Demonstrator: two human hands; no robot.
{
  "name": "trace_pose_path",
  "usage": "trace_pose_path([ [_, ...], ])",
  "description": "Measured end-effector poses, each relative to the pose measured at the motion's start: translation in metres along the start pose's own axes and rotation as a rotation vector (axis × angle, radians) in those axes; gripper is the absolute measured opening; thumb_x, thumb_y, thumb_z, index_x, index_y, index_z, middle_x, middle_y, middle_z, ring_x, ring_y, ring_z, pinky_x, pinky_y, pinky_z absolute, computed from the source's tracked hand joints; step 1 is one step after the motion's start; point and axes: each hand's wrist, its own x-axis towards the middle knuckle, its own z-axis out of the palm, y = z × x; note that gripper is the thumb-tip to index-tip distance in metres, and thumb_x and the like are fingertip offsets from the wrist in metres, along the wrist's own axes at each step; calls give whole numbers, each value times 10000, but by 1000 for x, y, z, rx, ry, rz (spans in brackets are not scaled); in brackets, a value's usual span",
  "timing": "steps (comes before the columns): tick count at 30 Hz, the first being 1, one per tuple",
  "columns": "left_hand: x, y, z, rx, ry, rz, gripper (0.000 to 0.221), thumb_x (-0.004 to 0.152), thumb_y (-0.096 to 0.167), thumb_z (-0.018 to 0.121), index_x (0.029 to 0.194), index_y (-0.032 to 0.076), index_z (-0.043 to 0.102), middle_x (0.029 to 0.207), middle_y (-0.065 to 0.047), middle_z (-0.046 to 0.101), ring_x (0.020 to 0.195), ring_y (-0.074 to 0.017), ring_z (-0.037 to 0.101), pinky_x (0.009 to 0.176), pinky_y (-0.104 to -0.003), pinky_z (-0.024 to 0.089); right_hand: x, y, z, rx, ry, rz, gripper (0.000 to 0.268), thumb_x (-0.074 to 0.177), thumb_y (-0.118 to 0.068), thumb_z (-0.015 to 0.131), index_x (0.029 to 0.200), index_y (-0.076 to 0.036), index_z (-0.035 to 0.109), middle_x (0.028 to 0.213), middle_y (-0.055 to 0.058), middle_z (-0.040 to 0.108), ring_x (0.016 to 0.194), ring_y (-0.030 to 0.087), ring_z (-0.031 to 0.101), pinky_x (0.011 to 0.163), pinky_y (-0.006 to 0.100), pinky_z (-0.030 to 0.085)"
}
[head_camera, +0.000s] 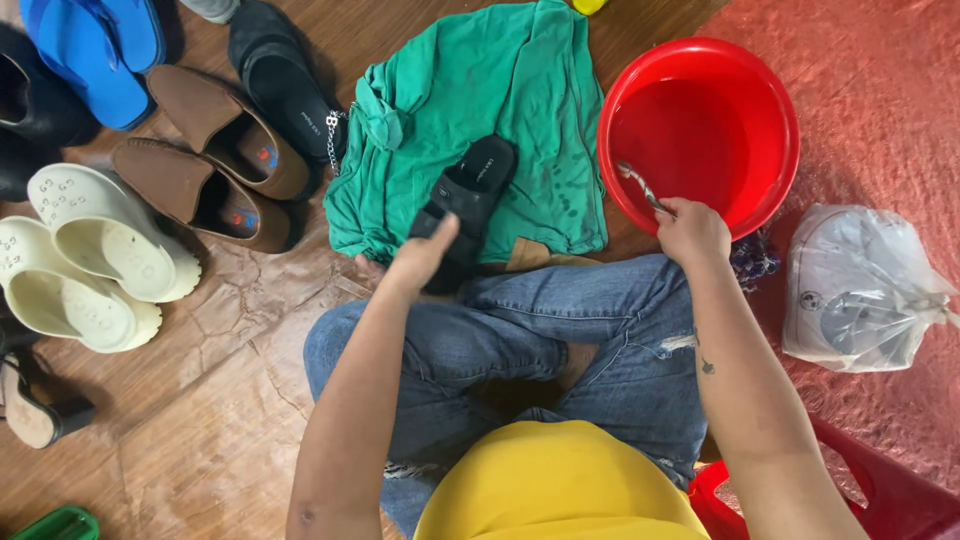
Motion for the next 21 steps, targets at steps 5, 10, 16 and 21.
trace_pose_path([
  [5,-38,33,-17,-888,175,-194,1136,776,734,680,1535,-45,352,1462,-349,482,1354,-462,505,1205,-527,336,0,-11,-7,-95,-36,24,348,999,-345,597,1311,-292,743,1161,98,765,1150,326,697,912,489,566],
  [10,41,-13,6,-1129,28,-77,962,825,454,812,1580,73,354,1554,-316,418,1465,-475,390,1228,-565,215,-14,-11,-15,-33,-30,65,347,1015,-347,578,1320,-297,735,1141,92,764,1124,346,703,898,522,564],
  [16,13,8,-6,-1287,-111,-36,337,720,217,679,1041,116,669,1104,-87,697,1203,-286,605,1097,-386,329,-35,-18,-31,44,-94,54,371,1041,-401,516,1342,-304,711,1194,78,765,1170,338,691,939,517,554],
  [21,19,-4,2,-1147,82,155,255,874,190,716,1113,126,650,906,-175,782,808,-246,778,746,-339,626,-55,-38,-49,61,-115,16,418,1035,-413,497,1387,-286,684,1235,138,745,1215,376,663,1012,539,528],
])
